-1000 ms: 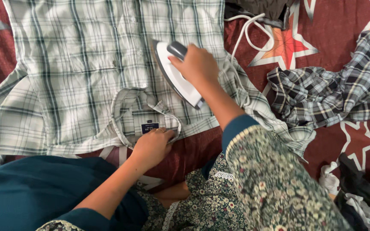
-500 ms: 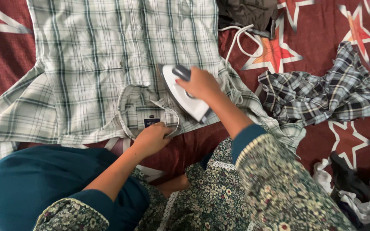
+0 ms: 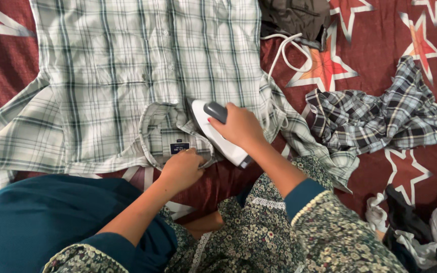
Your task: The person irons a plaid shirt laid out on a bed. They smooth the fabric with one hand while moving the iron with the other, covering the front panels and collar area.
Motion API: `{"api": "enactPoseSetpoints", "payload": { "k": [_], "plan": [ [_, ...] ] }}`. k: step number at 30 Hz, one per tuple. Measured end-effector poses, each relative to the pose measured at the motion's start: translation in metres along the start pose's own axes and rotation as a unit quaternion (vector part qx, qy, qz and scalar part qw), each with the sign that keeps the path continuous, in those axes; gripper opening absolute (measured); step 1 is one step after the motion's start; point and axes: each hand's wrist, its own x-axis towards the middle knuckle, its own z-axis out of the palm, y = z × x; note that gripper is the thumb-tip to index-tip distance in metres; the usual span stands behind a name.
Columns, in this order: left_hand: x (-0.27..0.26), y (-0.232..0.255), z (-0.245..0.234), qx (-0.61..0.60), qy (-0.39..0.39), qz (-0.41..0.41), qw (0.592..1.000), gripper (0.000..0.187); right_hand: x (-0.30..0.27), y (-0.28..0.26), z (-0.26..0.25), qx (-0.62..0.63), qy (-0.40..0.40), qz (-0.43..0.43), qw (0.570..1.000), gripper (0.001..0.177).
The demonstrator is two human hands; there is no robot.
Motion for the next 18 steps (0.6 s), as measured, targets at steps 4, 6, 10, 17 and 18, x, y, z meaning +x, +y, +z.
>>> {"api": "enactPoseSetpoints", "payload": {
  "k": [4, 6, 10, 17, 18],
  "plan": [
    [0.000, 0.004, -0.006, 0.011, -0.003, 0.008, 1.000, 0.024, 0.041, -0.025, 0.002, 0.002, 0.023, 0.032, 0.999, 0.058],
    [0.001, 0.006, -0.008, 0.017, -0.013, 0.013, 1.000, 0.024, 0.069, -0.035, -0.002, 0.012, 0.026, 0.038, 0.999, 0.057],
    [0.001, 0.002, -0.012, -0.019, -0.010, 0.018, 1.000, 0.033, 0.116, -0.051, -0.005, 0.039, 0.043, 0.045, 0.997, 0.057],
    [0.005, -0.006, -0.005, -0.057, -0.027, 0.022, 0.998, 0.039, 0.145, -0.054, -0.005, 0.070, 0.026, 0.050, 0.996, 0.064],
    [0.004, -0.008, -0.004, -0.061, -0.026, 0.025, 0.998, 0.039, 0.142, -0.050, -0.003, 0.065, 0.016, 0.044, 0.997, 0.065]
  ]
}}
